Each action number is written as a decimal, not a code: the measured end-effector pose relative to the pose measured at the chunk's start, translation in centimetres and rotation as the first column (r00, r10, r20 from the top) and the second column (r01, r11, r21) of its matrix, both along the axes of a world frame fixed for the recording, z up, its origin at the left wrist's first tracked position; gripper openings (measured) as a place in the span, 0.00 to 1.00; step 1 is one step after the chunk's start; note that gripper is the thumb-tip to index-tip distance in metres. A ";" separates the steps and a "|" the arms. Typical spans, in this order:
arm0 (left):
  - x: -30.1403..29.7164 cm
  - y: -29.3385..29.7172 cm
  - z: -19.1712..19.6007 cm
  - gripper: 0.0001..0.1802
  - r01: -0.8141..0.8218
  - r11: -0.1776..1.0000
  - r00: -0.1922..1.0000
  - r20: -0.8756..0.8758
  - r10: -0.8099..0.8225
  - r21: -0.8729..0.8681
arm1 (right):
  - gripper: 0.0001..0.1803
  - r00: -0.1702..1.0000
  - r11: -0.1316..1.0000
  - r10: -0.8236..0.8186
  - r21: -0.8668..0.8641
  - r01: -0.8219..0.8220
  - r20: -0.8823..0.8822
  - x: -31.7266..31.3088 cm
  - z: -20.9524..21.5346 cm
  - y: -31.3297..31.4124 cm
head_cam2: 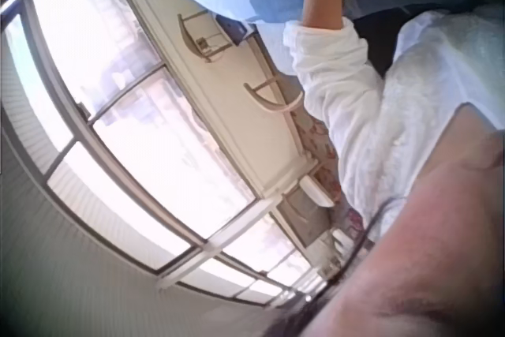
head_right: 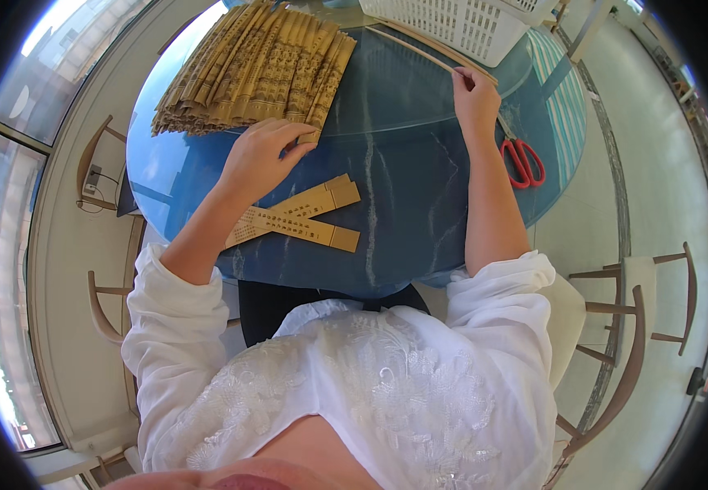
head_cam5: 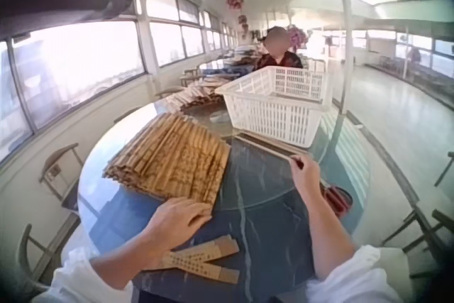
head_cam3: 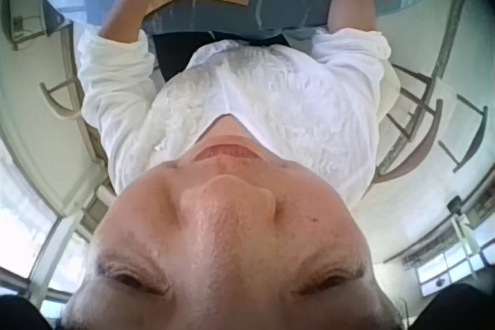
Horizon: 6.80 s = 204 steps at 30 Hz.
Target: The person repeatedly picks up thin bamboo strips from a white basket and inserts them into slots on rectangular bamboo pieces on a blue table. The person handles the strips one at a time, aligning and sliding them into place, then returns to the basket for more strips.
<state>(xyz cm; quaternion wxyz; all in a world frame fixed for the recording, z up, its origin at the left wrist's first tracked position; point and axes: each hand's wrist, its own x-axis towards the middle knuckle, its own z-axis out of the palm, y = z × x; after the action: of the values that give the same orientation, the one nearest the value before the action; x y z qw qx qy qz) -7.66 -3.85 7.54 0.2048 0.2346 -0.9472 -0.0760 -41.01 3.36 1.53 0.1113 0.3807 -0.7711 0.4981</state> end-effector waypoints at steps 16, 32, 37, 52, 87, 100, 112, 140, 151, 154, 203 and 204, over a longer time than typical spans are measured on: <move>8.6 5.5 -5.5 0.12 0.151 0.983 0.986 -0.093 -0.142 0.102 | 0.13 0.327 0.390 0.874 -0.920 -0.031 0.360 -0.5 1.6 0.6; 11.3 4.0 -4.9 0.07 -0.183 0.977 0.982 -0.027 0.187 0.110 | 0.12 0.139 0.487 0.873 -0.808 -0.331 0.468 3.0 2.0 0.8; 10.4 4.5 -5.2 0.10 -0.191 0.981 0.976 -0.112 0.188 -0.023 | 0.12 0.314 0.607 0.793 -0.718 -0.340 0.522 4.0 1.8 0.4; 6.1 3.3 -6.1 0.08 0.098 0.951 0.992 -0.111 -0.068 0.292 | 0.13 0.449 0.641 0.758 -0.668 -0.378 0.473 4.3 2.4 0.6; 5.7 3.2 -7.1 0.06 0.151 0.943 0.973 -0.214 -0.089 0.295 | 0.13 0.494 0.639 0.753 -0.662 -0.391 0.436 4.8 2.5 0.8; 5.4 3.2 -7.0 0.04 0.135 0.942 0.982 -0.165 -0.087 0.308 | 0.13 0.544 0.674 0.716 -0.637 -0.374 0.437 5.0 2.5 0.8; 5.6 3.1 -7.5 0.06 0.152 0.959 0.964 -0.250 -0.091 0.238 | 0.12 0.560 0.678 0.715 -0.612 -0.407 0.419 5.2 2.6 0.8; 5.5 3.6 -6.4 0.04 0.054 0.971 0.978 -0.209 -0.003 0.235 | 0.15 0.559 0.704 0.693 -0.593 -0.390 0.455 6.9 3.1 1.0; 5.1 3.2 -5.6 0.04 0.052 0.972 0.946 -0.324 0.027 0.231 | 0.13 0.340 0.602 0.785 -0.508 -0.616 0.518 8.7 2.3 1.0; 5.1 3.0 -5.7 0.05 0.031 0.983 0.930 -0.365 0.038 0.181 | 0.12 0.285 0.566 0.791 -0.472 -0.676 0.541 9.3 2.2 1.1; 6.2 3.9 -6.6 0.27 -0.123 0.974 0.922 -0.384 0.041 -0.191 | 0.08 0.051 0.201 0.677 -0.117 -0.973 0.734 12.7 1.4 1.8; 6.1 4.0 -6.6 0.26 -0.116 0.972 0.926 -0.377 0.031 -0.206 | 0.09 0.026 0.185 0.658 -0.128 -0.974 0.753 13.0 1.2 1.8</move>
<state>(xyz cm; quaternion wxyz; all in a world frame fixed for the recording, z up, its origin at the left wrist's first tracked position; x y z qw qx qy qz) -1.56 0.14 0.95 0.4079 0.2270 -0.8843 -0.0037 -28.05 5.18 2.74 -0.5828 0.5673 -0.4472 0.3721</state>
